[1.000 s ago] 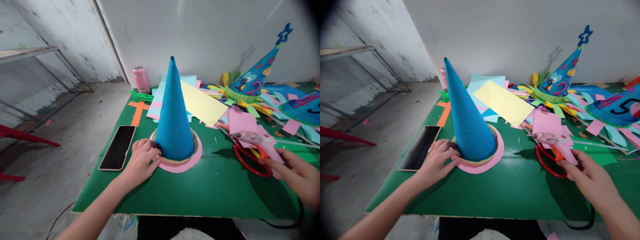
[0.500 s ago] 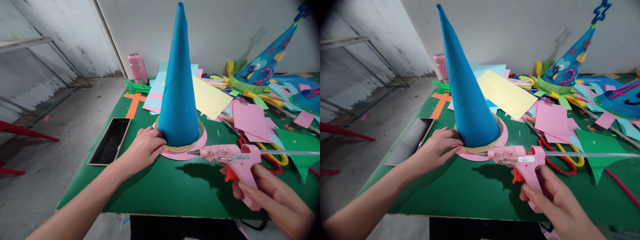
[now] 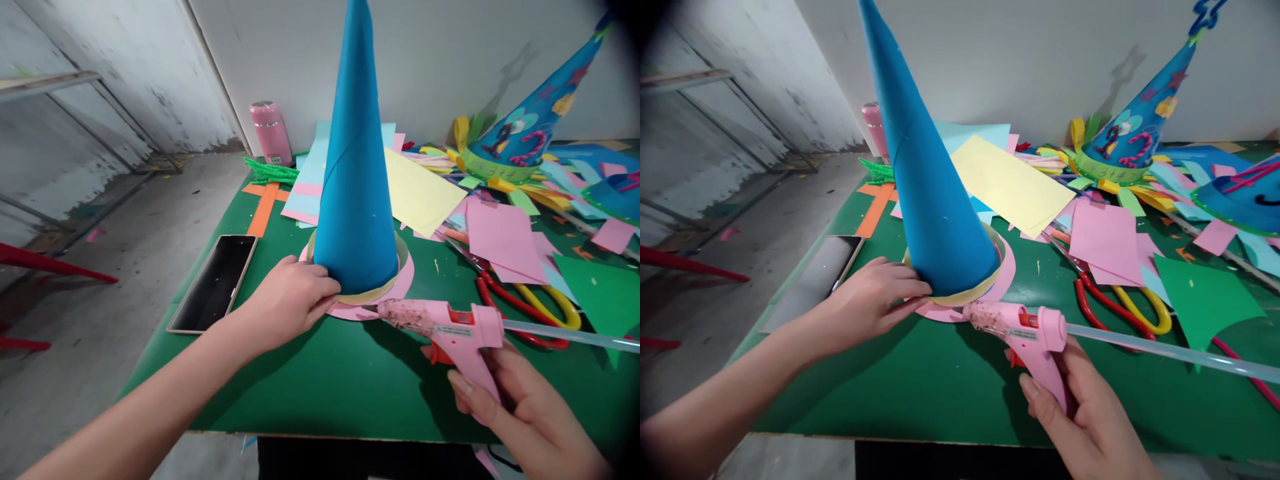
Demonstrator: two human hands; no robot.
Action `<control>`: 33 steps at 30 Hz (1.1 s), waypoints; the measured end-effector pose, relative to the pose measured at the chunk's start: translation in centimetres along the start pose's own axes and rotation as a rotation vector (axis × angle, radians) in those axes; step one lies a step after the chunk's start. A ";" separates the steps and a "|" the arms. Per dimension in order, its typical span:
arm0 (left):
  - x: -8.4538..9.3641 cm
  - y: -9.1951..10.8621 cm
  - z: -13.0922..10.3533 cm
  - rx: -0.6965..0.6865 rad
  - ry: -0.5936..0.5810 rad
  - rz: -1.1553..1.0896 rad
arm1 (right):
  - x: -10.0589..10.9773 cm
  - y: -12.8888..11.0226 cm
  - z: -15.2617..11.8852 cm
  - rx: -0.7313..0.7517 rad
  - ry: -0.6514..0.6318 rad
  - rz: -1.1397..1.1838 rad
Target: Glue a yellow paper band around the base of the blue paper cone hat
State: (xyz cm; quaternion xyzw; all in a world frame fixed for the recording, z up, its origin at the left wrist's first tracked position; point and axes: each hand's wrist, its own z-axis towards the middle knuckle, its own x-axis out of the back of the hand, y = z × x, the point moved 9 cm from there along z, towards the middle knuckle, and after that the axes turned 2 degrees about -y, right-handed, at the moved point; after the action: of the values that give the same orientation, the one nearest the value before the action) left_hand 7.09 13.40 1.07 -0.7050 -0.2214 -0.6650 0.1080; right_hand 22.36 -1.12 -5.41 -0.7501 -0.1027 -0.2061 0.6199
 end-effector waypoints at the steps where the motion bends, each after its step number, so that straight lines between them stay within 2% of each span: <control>1: 0.0 0.2 0.0 0.003 -0.003 0.050 | 0.1 -0.2 0.0 0.018 0.006 -0.016; 4: 0.1 1.1 -0.2 0.009 0.032 0.209 | 0.5 -0.8 -0.2 0.101 0.032 -0.065; 7: 0.4 2.4 -0.3 0.010 0.114 0.321 | 0.5 -0.8 -0.2 0.109 0.039 -0.082; 11: 0.3 3.7 0.2 0.011 0.175 0.237 | 0.8 -0.3 -0.2 0.074 0.061 -0.018; 16: 0.0 2.6 0.5 0.076 0.197 0.104 | 1.3 0.2 -0.5 0.064 0.087 -0.076; 21: 0.1 1.1 -0.6 0.017 0.123 -0.016 | 1.3 0.4 -0.9 0.057 0.141 -0.091; 28: 0.1 0.4 -0.7 0.028 0.041 -0.122 | -0.9 -3.3 0.2 0.226 0.020 -0.282; 30: 0.1 0.4 -0.6 0.028 0.030 -0.156 | -1.5 -4.1 0.2 0.287 0.046 -0.413; 33: 0.2 0.2 -0.5 0.038 0.017 -0.188 | -2.2 -4.1 -0.6 0.383 0.148 -0.597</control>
State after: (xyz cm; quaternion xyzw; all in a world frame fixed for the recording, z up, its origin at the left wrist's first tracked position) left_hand 6.80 13.01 1.32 -0.6733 -0.2983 -0.6739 0.0604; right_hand 18.61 -0.63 -2.62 -0.5405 -0.3089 -0.4090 0.6672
